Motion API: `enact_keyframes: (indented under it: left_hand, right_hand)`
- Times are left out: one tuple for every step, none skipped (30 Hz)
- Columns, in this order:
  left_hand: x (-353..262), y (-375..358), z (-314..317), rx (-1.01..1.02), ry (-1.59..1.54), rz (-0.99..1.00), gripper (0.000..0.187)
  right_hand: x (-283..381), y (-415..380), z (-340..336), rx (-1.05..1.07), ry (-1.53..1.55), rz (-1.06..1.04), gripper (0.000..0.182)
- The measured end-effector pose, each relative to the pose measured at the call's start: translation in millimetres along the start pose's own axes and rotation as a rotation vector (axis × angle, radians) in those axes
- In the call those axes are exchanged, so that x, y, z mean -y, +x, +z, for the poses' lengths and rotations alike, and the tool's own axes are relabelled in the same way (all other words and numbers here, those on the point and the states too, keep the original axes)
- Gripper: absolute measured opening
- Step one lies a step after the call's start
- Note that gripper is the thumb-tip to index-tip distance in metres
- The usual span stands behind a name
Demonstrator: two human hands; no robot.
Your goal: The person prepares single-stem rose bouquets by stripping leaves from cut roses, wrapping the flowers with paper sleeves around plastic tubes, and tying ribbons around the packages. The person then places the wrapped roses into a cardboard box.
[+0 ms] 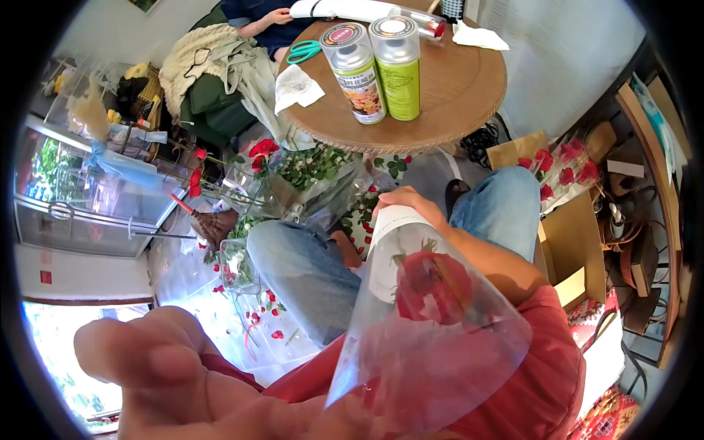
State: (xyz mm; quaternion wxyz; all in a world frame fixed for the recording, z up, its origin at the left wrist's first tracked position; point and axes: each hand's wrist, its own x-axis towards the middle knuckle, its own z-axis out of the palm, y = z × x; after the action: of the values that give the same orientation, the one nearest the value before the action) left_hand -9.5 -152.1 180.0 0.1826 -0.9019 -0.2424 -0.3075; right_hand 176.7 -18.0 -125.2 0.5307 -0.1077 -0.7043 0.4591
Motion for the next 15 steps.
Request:
enact_keyframes:
  left_hand:
    - [-1, 0, -1, -0.001, 0.001, -0.017, 0.008]
    - [-2, 1, -1, -0.001, 0.000, -0.035, 0.008]
    - [-2, 1, -2, 0.003, 0.000, -0.062, 0.009]
    - [-4, 2, -3, 0.009, 0.000, -0.087, 0.010]
    - [-5, 2, -4, 0.016, -0.008, -0.125, 0.011]
    - [-5, 4, -7, 0.020, -0.003, -0.159, 0.012]
    - [-6, 8, -8, 0.021, -0.005, -0.206, 0.013]
    - [-3, 11, -9, 0.019, 0.007, -0.231, 0.014]
    - [-1, 16, -6, 0.009, 0.020, -0.206, 0.015]
    - [7, 20, 1, -0.038, 0.065, -0.093, 0.011]
    - [36, 20, -7, 0.047, -0.075, 0.106, 0.014]
    - [44, 17, 0, -0.018, -0.086, 0.106, 0.019]
    - [51, 18, 10, -0.080, -0.108, 0.113, 0.025]
    - [58, 30, -3, 0.096, -0.158, 0.113, 0.024]
    - [64, 49, -23, 0.276, -0.196, 0.122, 0.023]
  right_hand:
    - [-2, -2, 0, -0.002, 0.052, 0.063, 0.081]
    - [-4, -4, 0, -0.007, 0.105, 0.126, 0.081]
    - [-6, -7, -1, -0.015, 0.157, 0.189, 0.080]
    - [-2, -4, -1, -0.014, 0.078, 0.108, 0.080]
    - [0, -2, -1, -0.014, 0.039, 0.068, 0.080]
    - [2, -1, -2, -0.014, 0.000, 0.029, 0.081]
    - [3, 0, -2, -0.010, -0.025, 0.011, 0.081]
    - [3, 1, -2, -0.010, -0.042, 0.001, 0.081]
    - [4, 3, -3, -0.009, -0.058, -0.009, 0.081]
    - [6, 5, -3, 0.002, -0.082, 0.004, 0.081]
    - [9, 5, -5, 0.003, -0.116, 0.018, 0.081]
    - [11, 6, -6, 0.009, -0.158, 0.029, 0.081]
    - [12, 8, -7, 0.004, -0.203, 0.043, 0.082]
    - [16, 12, -10, 0.005, -0.221, 0.043, 0.084]
    - [22, 17, -14, 0.004, -0.238, 0.043, 0.086]
